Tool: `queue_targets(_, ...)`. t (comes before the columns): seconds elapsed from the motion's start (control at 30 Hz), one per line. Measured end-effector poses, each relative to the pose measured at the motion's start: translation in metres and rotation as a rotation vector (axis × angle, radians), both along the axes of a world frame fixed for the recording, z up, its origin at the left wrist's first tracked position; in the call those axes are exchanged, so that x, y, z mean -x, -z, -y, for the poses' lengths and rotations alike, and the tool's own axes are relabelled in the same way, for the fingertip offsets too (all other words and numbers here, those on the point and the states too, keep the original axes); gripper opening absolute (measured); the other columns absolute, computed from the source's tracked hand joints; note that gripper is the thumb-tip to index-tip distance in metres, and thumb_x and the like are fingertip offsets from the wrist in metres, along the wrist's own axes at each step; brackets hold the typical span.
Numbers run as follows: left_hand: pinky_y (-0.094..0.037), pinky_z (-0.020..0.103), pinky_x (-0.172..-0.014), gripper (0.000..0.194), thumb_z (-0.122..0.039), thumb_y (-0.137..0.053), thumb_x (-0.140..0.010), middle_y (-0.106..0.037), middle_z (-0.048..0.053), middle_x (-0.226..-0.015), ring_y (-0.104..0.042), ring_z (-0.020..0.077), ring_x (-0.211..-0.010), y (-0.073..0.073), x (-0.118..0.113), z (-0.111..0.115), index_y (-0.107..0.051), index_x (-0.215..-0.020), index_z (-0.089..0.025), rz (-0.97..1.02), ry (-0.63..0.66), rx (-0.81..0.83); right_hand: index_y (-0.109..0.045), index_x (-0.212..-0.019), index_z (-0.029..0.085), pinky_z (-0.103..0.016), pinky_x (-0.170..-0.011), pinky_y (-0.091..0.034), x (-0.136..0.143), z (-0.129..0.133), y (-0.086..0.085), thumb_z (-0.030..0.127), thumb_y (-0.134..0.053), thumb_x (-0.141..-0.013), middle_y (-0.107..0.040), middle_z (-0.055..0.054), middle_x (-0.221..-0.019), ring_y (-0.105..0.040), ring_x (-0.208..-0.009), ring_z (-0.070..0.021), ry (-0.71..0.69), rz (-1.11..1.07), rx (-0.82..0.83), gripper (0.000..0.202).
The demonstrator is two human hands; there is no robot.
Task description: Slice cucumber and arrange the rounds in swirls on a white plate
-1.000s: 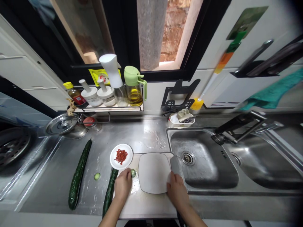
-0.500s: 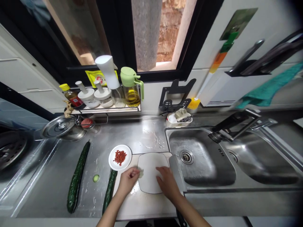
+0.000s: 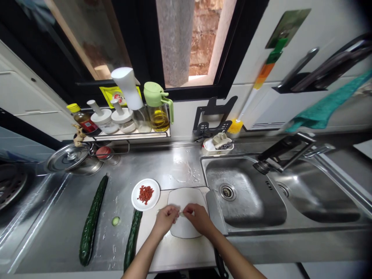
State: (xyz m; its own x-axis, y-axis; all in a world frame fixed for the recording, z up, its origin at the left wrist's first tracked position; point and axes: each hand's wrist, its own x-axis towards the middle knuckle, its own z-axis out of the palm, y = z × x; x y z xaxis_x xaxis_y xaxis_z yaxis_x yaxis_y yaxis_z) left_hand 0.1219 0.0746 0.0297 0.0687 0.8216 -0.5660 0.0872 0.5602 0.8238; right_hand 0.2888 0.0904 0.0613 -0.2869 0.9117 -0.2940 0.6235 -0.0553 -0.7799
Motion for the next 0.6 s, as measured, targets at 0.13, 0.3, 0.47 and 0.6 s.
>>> queue_targets(0.13,-0.016,0.017,-0.038,0.048,-0.06,-0.059,-0.068,-0.06,-0.001,-0.057,-0.041,0.0043,-0.038,-0.003,-0.007,-0.005,-0.058,-0.082,-0.015,0.106,-0.037,0.346,-0.065,-0.07,0.02,-0.024,-0.068,-0.039,-0.004,-0.001,-0.006,0.018,-0.052,-0.075,-0.066,0.001,-0.071,-0.057,-0.071,-0.0143,-0.009,-0.022,-0.004,0.014)
queue_targets(0.3,-0.014,0.016,-0.038,0.046,-0.048,-0.073,-0.058,-0.061,0.0,-0.063,-0.041,0.0023,-0.041,0.001,-0.012,-0.011,-0.061,-0.086,-0.013,0.261,-0.059,0.405,-0.064,-0.07,0.02,-0.024,-0.069,-0.038,-0.008,-0.001,-0.007,0.019,-0.053,-0.074,-0.065,0.001,-0.071,-0.056,-0.072,-0.0143,0.001,-0.055,0.005,0.012)
queue_targets(0.47,-0.023,0.016,-0.042,0.049,-0.039,-0.077,-0.052,-0.063,0.002,-0.069,-0.044,0.0026,-0.046,0.008,-0.013,-0.016,-0.063,-0.091,-0.012,0.244,-0.069,0.336,-0.064,-0.071,0.019,-0.024,-0.066,-0.039,-0.012,-0.003,0.005,0.019,-0.053,-0.074,-0.064,0.001,-0.069,-0.056,-0.069,-0.0141,0.054,-0.066,0.034,0.012)
queue_targets(0.6,-0.024,0.017,-0.042,0.047,-0.038,-0.075,-0.053,-0.06,-0.001,-0.062,-0.043,0.0041,-0.045,0.011,-0.018,-0.022,-0.066,-0.091,-0.012,0.149,-0.056,0.241,-0.063,-0.07,0.018,-0.023,-0.062,-0.039,-0.015,-0.005,0.018,0.018,-0.052,-0.073,-0.064,0.0,-0.068,-0.056,-0.066,-0.0141,0.113,-0.053,0.076,0.012)
